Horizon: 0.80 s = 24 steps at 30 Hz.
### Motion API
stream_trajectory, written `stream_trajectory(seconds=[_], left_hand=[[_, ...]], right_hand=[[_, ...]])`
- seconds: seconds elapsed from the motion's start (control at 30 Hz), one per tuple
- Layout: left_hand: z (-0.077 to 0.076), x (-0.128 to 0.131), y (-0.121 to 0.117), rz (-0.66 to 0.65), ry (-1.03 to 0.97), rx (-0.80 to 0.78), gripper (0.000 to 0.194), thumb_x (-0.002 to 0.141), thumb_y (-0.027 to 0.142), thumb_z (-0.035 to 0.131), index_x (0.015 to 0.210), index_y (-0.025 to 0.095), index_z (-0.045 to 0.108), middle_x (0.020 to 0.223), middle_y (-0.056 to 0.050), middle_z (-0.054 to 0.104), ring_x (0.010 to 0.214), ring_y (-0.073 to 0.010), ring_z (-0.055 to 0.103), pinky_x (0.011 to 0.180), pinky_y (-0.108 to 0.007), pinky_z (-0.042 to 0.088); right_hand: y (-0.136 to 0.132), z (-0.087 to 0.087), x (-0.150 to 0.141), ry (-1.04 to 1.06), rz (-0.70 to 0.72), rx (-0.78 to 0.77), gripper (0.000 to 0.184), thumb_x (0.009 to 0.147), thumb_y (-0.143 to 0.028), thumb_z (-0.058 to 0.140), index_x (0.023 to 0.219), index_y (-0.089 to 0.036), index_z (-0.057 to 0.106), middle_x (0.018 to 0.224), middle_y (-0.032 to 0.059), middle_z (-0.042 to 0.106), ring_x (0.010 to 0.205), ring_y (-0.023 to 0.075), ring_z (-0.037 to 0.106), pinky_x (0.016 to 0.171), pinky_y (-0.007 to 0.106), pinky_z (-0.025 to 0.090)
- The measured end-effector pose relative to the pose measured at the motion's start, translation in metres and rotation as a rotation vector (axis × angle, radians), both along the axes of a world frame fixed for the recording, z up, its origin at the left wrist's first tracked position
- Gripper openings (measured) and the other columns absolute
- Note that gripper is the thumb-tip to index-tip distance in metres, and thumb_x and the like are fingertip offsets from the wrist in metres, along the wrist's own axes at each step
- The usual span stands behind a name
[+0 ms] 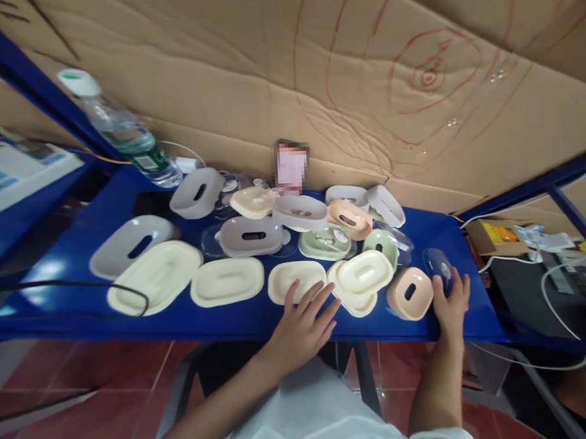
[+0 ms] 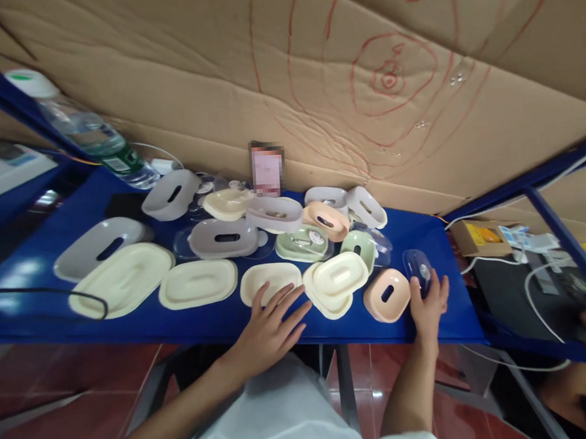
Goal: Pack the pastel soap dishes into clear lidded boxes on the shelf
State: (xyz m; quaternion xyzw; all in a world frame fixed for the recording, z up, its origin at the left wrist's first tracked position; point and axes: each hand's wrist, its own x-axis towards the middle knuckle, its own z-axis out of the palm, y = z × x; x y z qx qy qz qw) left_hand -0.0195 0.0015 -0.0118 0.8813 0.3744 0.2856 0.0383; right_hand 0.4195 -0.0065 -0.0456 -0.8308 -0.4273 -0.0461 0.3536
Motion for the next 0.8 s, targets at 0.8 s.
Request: stream_trajectory(seconds=[0.8], left_hand=[[-0.024,-0.073,-0.02,0.267,-0.1,-0.023,0.015,0.097,0.018,0.065,0.108,0.024,0.074,0.128,-0.011,0.073,0.122,-0.0272,0.069,0.123,-0.055,0.034]], right_hand=[[-0.032,0.009,-0.203,-0.261,0.494,0.058,0.047,0.108,-0.042,0.052,0.153,-0.026,0.058,0.15,0.0173,0.063,0.145,0.0401,0.054,0.12,0.067,0.033]])
